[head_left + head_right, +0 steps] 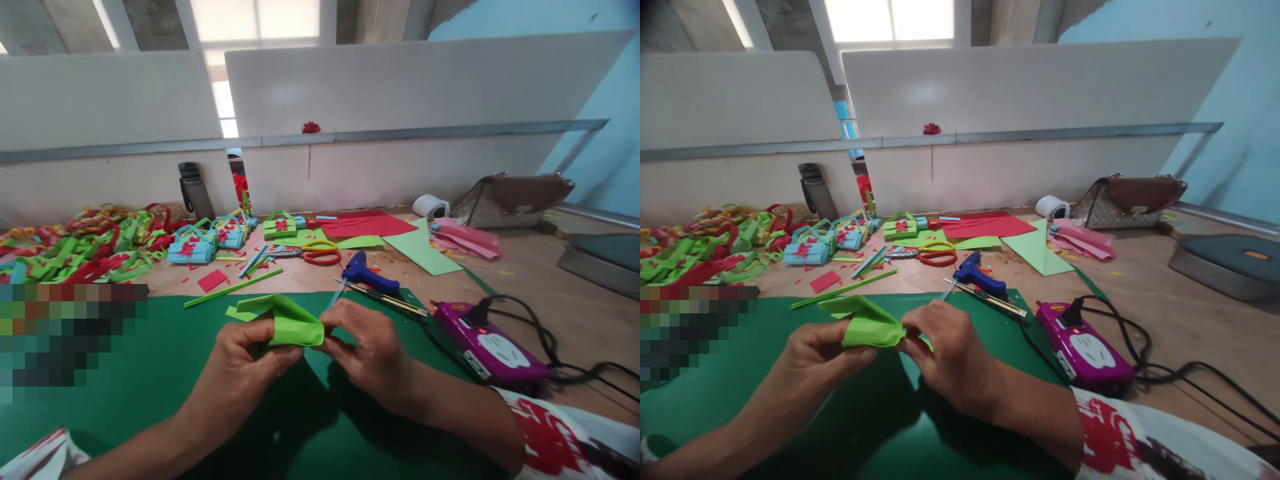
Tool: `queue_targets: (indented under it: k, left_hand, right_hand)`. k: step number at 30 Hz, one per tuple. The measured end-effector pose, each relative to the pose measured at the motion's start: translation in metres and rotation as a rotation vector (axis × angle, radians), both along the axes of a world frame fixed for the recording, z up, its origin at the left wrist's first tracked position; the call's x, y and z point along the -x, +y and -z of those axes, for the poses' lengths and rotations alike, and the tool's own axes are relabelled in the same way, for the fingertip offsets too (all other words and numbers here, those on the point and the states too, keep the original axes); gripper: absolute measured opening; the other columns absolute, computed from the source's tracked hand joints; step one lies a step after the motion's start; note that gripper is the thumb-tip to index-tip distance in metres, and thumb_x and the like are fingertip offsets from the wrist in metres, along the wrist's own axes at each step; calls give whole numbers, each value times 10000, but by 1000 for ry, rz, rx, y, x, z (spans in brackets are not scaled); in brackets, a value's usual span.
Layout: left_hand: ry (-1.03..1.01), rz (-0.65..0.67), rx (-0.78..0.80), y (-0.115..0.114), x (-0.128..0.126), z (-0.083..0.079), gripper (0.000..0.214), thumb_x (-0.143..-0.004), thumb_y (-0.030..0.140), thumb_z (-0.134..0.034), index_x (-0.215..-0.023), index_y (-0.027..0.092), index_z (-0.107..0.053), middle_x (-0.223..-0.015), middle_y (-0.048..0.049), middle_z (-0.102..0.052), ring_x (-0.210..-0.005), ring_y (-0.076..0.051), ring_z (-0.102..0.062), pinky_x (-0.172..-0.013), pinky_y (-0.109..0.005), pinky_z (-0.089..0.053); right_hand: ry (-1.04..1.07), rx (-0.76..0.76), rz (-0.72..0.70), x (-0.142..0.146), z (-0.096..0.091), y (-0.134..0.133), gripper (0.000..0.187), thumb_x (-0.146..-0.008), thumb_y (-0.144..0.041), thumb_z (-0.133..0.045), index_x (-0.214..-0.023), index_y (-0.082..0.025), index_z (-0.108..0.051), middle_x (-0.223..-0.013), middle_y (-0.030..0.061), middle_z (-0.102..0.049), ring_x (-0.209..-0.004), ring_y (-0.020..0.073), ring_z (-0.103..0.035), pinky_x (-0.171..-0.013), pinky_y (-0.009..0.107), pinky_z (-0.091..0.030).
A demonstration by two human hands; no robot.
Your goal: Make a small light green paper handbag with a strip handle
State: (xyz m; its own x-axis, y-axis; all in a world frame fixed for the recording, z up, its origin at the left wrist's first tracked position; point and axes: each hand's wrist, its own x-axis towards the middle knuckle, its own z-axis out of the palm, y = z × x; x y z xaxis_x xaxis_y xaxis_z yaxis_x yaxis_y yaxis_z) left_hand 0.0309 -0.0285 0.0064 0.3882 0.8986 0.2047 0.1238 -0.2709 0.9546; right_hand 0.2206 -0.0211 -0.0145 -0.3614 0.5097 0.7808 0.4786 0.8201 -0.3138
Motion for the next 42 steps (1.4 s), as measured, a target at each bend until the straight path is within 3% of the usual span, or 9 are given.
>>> queue_targets:
  k: [6, 10, 15, 18, 21, 24, 31, 36, 42]
  left_hand:
    - [67, 20, -42, -2, -3, 4, 129, -749, 168, -626, -642, 201, -690, -653, 54, -652, -586, -91, -521, -562, -164, -430]
    - [126, 12, -93, -4, -4, 4, 144, -770, 211, -610, -657, 193, -698, -598, 41, -627, -564, -106, -524, -539, -183, -428]
    - [218, 4, -318, -2, -1, 2, 160, -804, 171, -573, -769, 210, -725, -766, 1, -704, -716, -157, -622, -665, -236, -461]
    - [322, -1, -463, 3, -1, 1, 167, -811, 163, -572, -794, 237, -721, -756, 3, -697, -745, -170, -615, -727, -284, -427]
    - [472, -48, -586, 7, 0, 4, 147, -814, 192, -593, -750, 253, -710, -746, 6, -690, -768, -187, -596, -759, -335, -359]
    - [593, -105, -701, 8, 0, 9, 102, -793, 202, -634, -730, 250, -697, -739, 17, -695, -767, -190, -594, -755, -351, -307]
    - [750, -202, -927, 5, -3, 13, 205, -800, 226, -599, -599, 199, -622, -556, 13, -651, -630, -182, -586, -709, -353, -270]
    - [826, -162, -936, 4, -9, 16, 228, -784, 144, -547, -566, 186, -596, -521, -7, -638, -583, -187, -587, -697, -361, -273]
    - [884, -140, -852, 5, -12, 19, 258, -793, 152, -534, -541, 173, -582, -529, -21, -629, -574, -176, -568, -695, -360, -290]
  right_hand:
    - [5, -73, -80, 2, 3, 1, 41, -848, -132, -527, -830, -159, -553, -671, 19, -615, -605, 129, -535, -651, 266, -445]
    - [-8, -76, -101, 2, 6, 1, 59, -858, -144, -502, -852, -161, -557, -686, 28, -623, -618, 139, -539, -630, 264, -440]
    - [-28, 55, -118, 1, 2, -2, 147, -842, -298, -582, -879, -156, -571, -693, 26, -624, -607, 134, -545, -575, 240, -426]
    - [9, 156, -57, 0, -3, -5, 194, -817, -354, -617, -850, -171, -565, -702, 12, -620, -612, 122, -560, -581, 224, -432]
    - [61, 59, -20, 0, -5, -7, 76, -837, -220, -587, -797, -176, -540, -667, 1, -575, -596, 113, -529, -573, 220, -416]
    - [27, -34, -88, 1, -5, -8, 59, -836, -131, -553, -799, -172, -536, -654, 8, -564, -608, 121, -512, -586, 233, -414]
    - [-87, -121, -88, 3, -6, -10, 121, -854, -156, -540, -974, -142, -529, -749, 37, -635, -669, 139, -561, -642, 249, -448]
    - [-302, -141, -113, 6, -7, -11, 122, -891, -144, -443, -898, -113, -561, -598, 12, -544, -533, 138, -465, -526, 265, -377]
    - [-372, -140, -70, 5, 0, -7, 171, -875, -119, -432, -759, -145, -555, -608, 21, -548, -547, 147, -458, -534, 282, -352]
